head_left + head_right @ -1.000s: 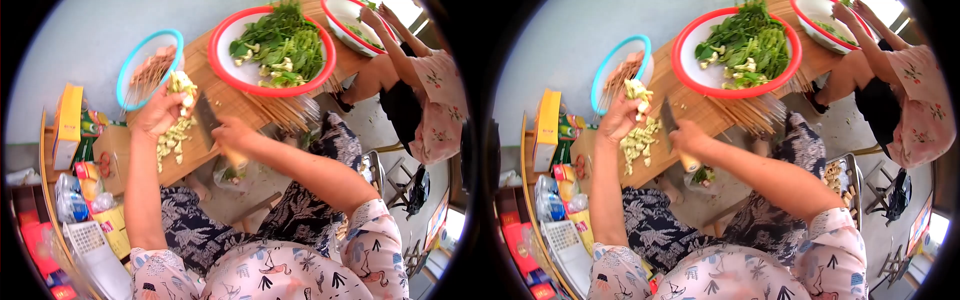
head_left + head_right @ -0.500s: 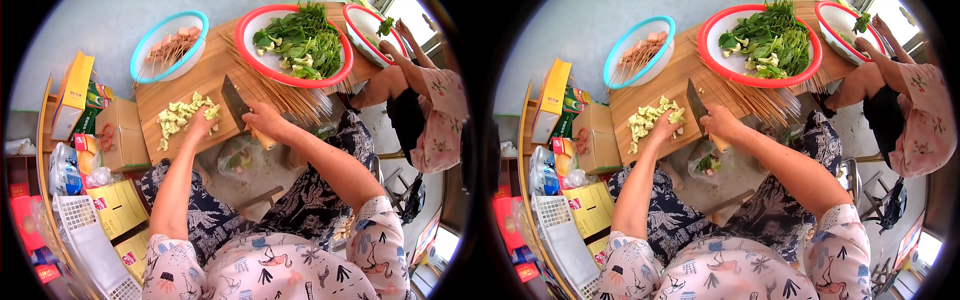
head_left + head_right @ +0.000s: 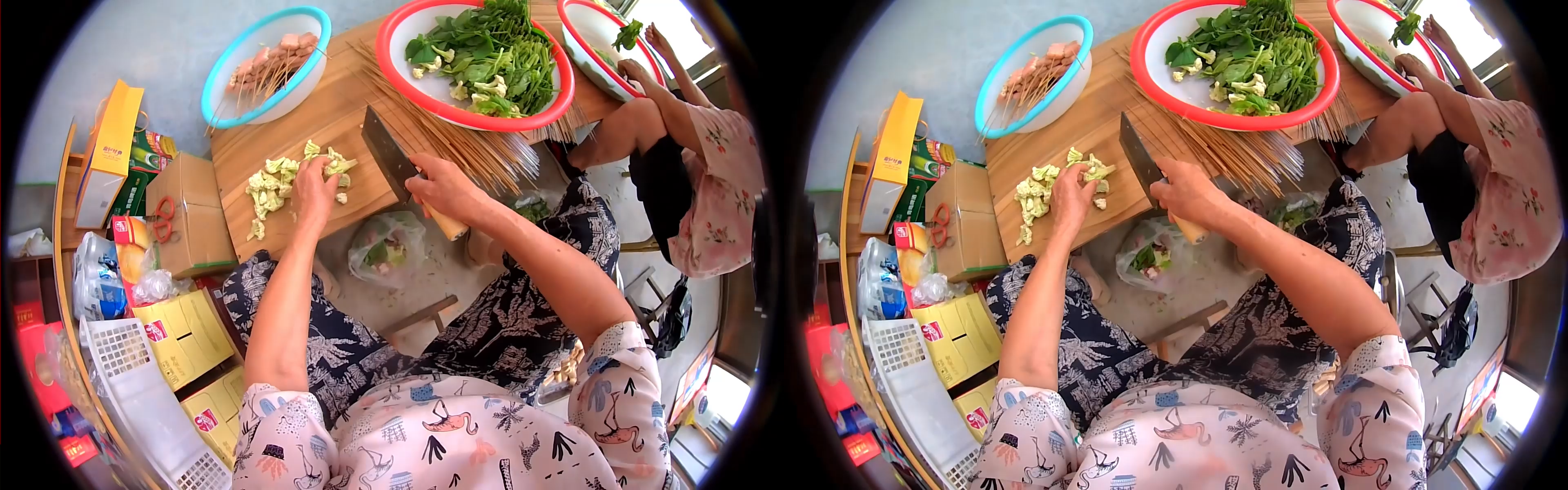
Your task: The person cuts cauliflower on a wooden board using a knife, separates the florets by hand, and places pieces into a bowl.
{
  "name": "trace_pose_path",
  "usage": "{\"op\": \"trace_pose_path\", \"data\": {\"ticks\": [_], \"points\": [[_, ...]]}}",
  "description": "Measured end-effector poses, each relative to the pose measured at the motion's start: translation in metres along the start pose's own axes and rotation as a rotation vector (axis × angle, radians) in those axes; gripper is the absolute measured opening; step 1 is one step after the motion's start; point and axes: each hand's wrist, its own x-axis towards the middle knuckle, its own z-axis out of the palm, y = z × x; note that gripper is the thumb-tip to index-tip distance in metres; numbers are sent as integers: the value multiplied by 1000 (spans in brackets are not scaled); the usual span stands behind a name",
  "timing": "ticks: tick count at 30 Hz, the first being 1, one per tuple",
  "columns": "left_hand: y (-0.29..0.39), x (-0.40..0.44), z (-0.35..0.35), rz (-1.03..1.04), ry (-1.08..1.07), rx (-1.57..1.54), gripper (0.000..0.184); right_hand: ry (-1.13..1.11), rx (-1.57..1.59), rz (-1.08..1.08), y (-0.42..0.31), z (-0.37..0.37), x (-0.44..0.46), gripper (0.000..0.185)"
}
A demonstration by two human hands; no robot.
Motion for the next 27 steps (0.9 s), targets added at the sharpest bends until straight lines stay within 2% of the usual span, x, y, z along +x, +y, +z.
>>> {"op": "trace_pose_path", "data": {"ticks": [5, 7, 12, 15, 19, 21, 27], "points": [[26, 2, 4, 112, 35, -50, 28, 10, -93, -35, -1, -2, -7, 26], [29, 2, 8, 210, 15, 50, 28, -2, -140, -25, 1, 0, -7, 28], [34, 1, 15, 263, 79, 146, 29, 157, -474, -224, 19, 5, -8, 38], [31, 2, 17, 280, 91, 130, 31, 116, -489, -132, 19, 5, -8, 41], [31, 1, 19, 298, 95, 118, 32, 107, -504, -122, 18, 5, -10, 41], [32, 0, 20, 305, 96, 117, 32, 110, -461, -141, 18, 6, -11, 26], [33, -1, 23, 268, 61, 133, 33, 99, -521, -130, 17, 9, -10, 25]]}}
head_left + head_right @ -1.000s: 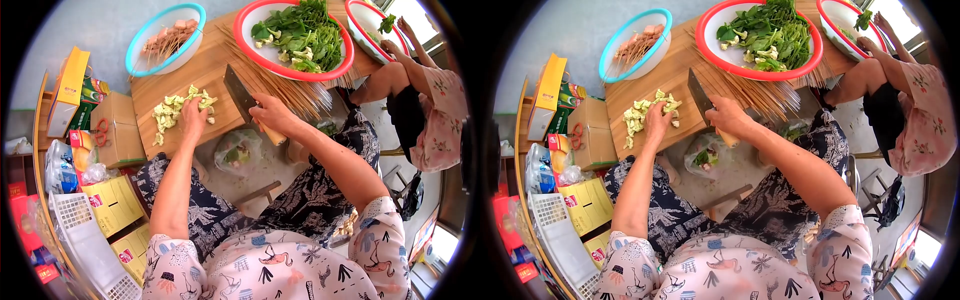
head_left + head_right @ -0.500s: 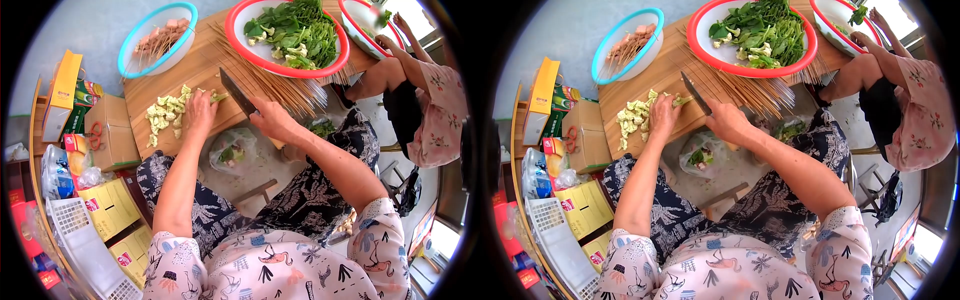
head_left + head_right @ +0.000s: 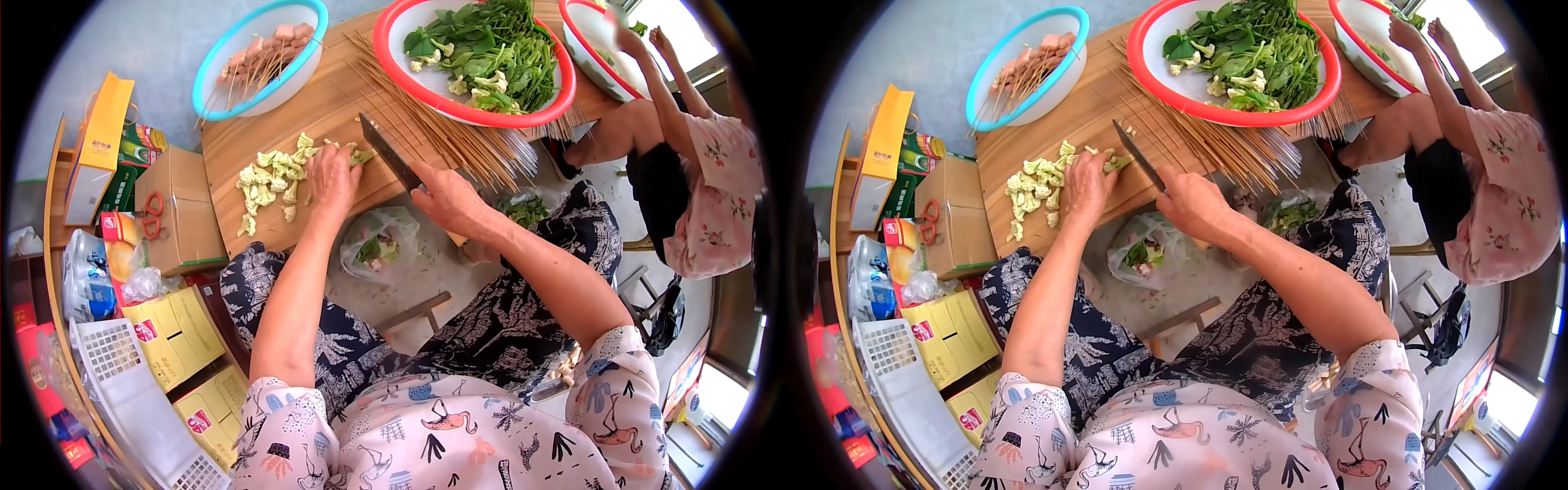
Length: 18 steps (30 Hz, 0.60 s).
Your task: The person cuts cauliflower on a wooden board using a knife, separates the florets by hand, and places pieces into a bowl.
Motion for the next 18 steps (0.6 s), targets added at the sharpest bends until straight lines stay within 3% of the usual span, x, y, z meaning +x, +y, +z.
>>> {"op": "trace_pose_path", "data": {"ticks": [18], "points": [[4, 0, -3, 16, -11, 19, 30, -35, -85, 29, 0, 12, 15, 21]]}}
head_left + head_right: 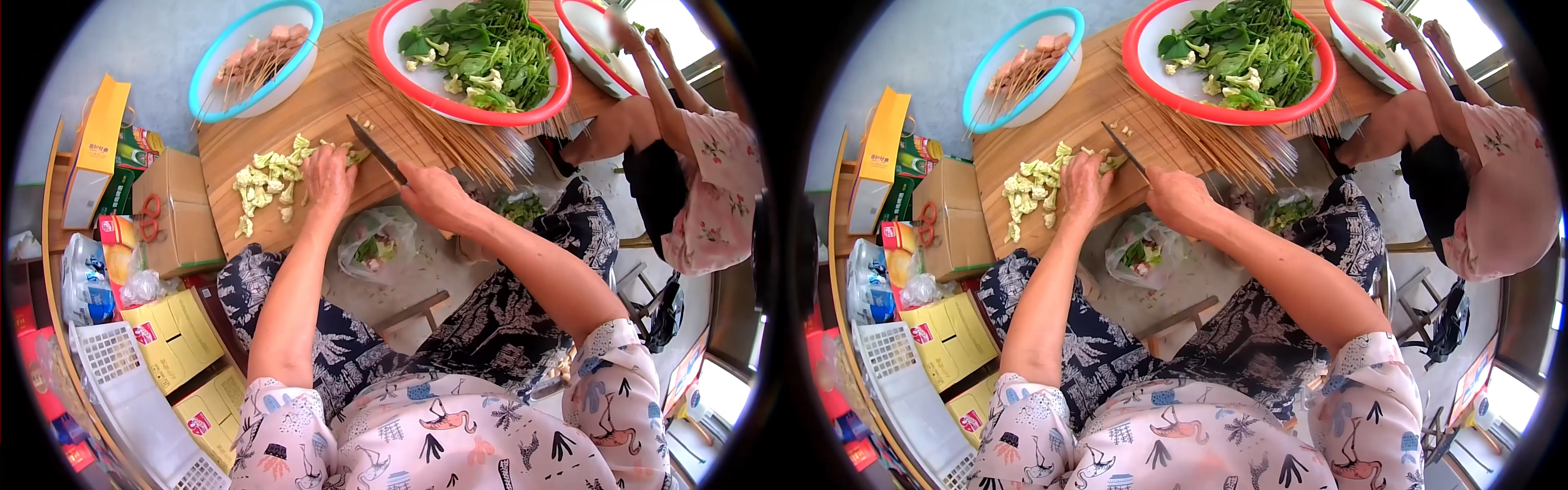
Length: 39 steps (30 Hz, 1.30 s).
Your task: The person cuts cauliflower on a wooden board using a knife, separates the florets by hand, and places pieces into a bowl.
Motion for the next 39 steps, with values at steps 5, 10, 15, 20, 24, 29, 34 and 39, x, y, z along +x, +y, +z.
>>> {"op": "trace_pose_path", "data": {"ticks": [5, 10, 15, 20, 24, 29, 34, 39], "points": [[4, -4, -3, 37, 32, 26, 29, 11, -11, 44, -1, -2, 6, 23], [7, -11, -9, 79, 46, -15, 24, 57, -13, 12, 7, -3, 8, 26], [-17, 5, -8, 10, 90, -153, 15, 98, 30, -8, 8, -11, 4, 27], [-28, 25, 2, 177, -105, -254, 20, 94, 62, -4, 2, -16, 3, 27], [-34, 33, 19, 179, -266, -317, 24, 90, 80, 7, 0, -17, 3, 27], [-28, 46, 24, -403, -123, -652, 18, 103, 81, -7, 0, -21, 2, 26], [-28, 46, 27, -589, -238, -663, 24, 107, 78, -18, -3, -22, 3, 25], [-35, 53, 35, -882, 63, -1293, 20, 98, 85, -14, -1, -22, 3, 24]]}}
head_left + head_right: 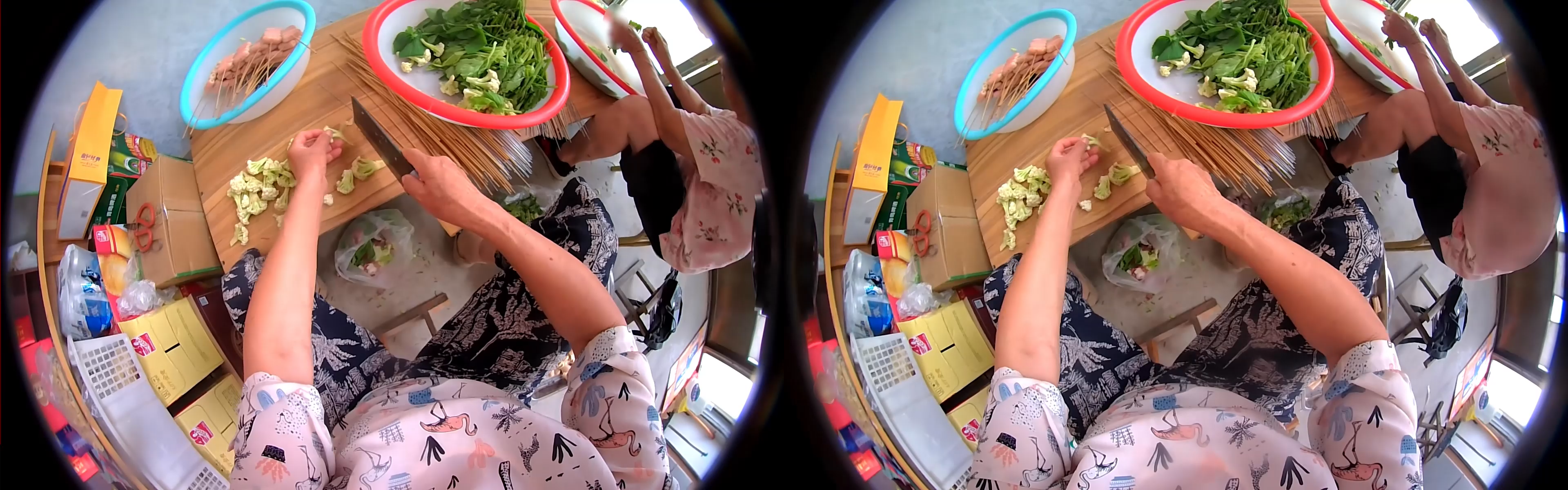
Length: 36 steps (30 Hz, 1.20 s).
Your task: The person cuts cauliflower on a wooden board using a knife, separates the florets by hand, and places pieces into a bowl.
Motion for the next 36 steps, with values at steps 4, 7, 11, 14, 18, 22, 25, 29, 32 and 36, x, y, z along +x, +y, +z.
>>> {"op": "trace_pose_path", "data": {"ticks": [4, 7, 11, 14, 18, 22, 25, 29, 32, 36], "points": [[-2, -1, -1, -51, 46, -95, 16, 7, -35, 13, 0, 0, -3, 23], [-12, -2, 0, -28, 75, -116, 25, -41, -43, 2, 2, 1, -11, 23], [-17, -4, 2, 117, -50, 33, 31, -193, 42, 95, -8, -13, -23, 25], [-23, 1, 0, 184, -90, 232, 25, -220, 117, 141, -6, -18, -26, 26], [-17, -18, 0, 409, -103, 953, 16, 24, -99, -26, 10, -9, -19, 35], [-18, -28, 6, 540, -2, 1040, 16, -4, -71, -9, 8, -11, -18, 37], [-19, -31, 8, 612, 28, 1062, 19, -10, -99, -23, 7, -6, -16, 38], [-24, -30, 10, 665, -20, 931, 24, -13, -106, -38, 11, 0, -14, 37], [-29, -27, 7, 747, -42, 938, 30, -24, -120, -32, 8, -1, -14, 36], [-26, -31, 8, 721, -49, 954, 30, -45, -146, -17, 5, -2, -13, 37]]}}
